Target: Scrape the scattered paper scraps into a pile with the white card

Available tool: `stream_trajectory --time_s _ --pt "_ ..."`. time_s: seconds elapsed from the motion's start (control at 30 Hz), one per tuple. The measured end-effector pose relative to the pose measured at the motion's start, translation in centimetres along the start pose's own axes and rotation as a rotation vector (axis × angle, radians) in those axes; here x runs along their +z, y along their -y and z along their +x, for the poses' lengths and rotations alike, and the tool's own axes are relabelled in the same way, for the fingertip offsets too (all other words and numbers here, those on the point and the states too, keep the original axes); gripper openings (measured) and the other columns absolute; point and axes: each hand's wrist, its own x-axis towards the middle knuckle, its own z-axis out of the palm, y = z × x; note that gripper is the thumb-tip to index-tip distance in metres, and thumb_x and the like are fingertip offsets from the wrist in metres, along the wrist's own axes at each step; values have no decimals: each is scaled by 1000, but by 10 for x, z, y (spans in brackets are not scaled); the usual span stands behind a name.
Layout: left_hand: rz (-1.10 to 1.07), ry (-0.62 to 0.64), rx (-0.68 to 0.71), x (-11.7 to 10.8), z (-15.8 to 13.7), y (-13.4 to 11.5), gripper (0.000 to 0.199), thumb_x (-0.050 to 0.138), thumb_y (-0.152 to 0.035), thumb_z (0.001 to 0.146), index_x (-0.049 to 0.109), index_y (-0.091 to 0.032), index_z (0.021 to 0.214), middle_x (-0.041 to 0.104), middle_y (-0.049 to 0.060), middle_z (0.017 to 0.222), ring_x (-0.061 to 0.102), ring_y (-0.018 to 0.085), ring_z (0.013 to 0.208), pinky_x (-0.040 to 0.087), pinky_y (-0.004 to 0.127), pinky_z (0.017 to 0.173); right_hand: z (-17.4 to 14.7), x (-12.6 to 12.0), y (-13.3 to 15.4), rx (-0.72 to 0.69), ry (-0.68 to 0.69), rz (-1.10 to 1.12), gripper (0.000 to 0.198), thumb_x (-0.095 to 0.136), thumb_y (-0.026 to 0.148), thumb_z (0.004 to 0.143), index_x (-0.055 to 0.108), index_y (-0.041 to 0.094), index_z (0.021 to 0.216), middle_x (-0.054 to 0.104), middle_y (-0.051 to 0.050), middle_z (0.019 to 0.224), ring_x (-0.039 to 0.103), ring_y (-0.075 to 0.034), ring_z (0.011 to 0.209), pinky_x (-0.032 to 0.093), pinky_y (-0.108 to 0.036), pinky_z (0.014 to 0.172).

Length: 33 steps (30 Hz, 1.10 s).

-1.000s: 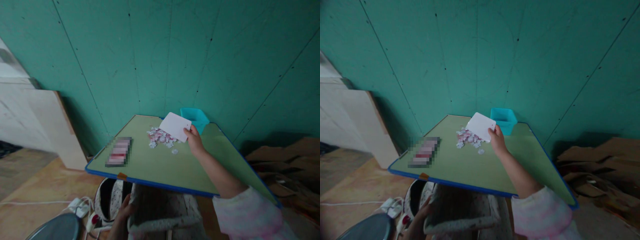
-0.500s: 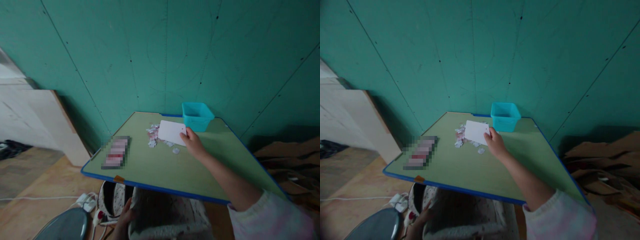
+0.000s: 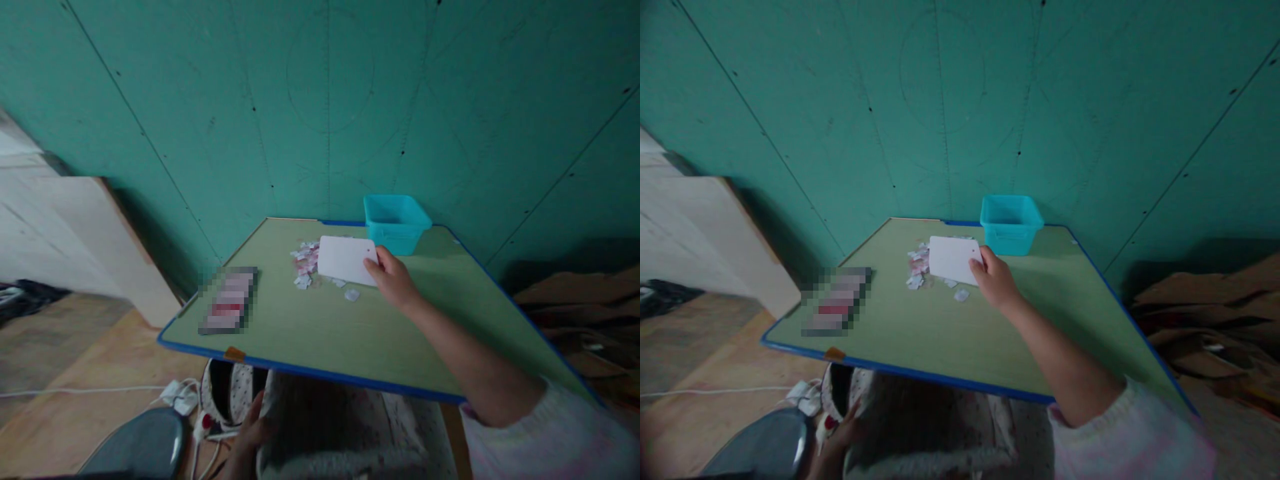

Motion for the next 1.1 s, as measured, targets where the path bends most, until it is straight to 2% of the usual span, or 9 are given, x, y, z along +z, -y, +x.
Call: stream_trajectory --time_s 0.1,0.27,0.37,0.5,0.63,0.73,0.9,1.1 --pt "37 -28 39 -6 18 7 40 62 -2 31 56 -21 66 53 -6 38 50 15 42 40 26 42 0 4 -3 -14 35 44 18 44 35 76 51 20 83 57 -1 74 49 -14 65 35 -26 57" --pt "50 -88 141 -14 25 20 34 59 -2 35 53 -24 59 34 -12 26 46 13 38 38 23 40 2 4 -4 25 60 158 17 47 33 74 54 19 80 55 0 70 48 -14 65 36 -25 57" --pt "52 -115 174 -18 26 24 35 61 -2 34 56 -24 61 43 -9 30 48 15 41 39 24 41 3 2 -5 67 3 216 20 47 34 74 54 19 84 58 0 77 49 -14 69 38 -27 62" --pt "36 -120 171 -16 29 24 49 66 -5 32 60 -24 77 61 -4 48 55 19 54 42 26 46 1 3 -5 80 0 192 19 48 32 72 55 20 84 59 -1 78 49 -15 69 38 -27 63" --pt "23 -105 119 -11 26 20 62 66 -6 33 60 -23 93 62 -5 49 56 20 52 42 28 45 -1 5 -3 169 120 336 15 46 28 70 55 19 77 56 1 67 48 -14 61 36 -26 56" --pt "16 -102 83 -12 21 19 64 65 -8 35 59 -22 97 62 -5 48 54 18 47 41 27 43 2 2 -4 197 53 392 16 48 29 68 54 19 78 55 1 67 47 -13 60 35 -25 54" --pt "25 -115 76 -20 15 21 52 61 -5 35 61 -21 84 61 -6 46 53 17 45 38 26 40 7 -2 -14 75 -108 232 18 51 33 68 54 19 79 57 -1 72 47 -15 67 37 -27 59" --pt "39 -130 89 -24 6 18 29 57 -9 37 53 -24 62 52 -10 31 46 12 31 32 23 35 3 7 -13 45 -92 161 20 49 32 70 55 19 84 60 -3 79 50 -16 71 38 -29 63"
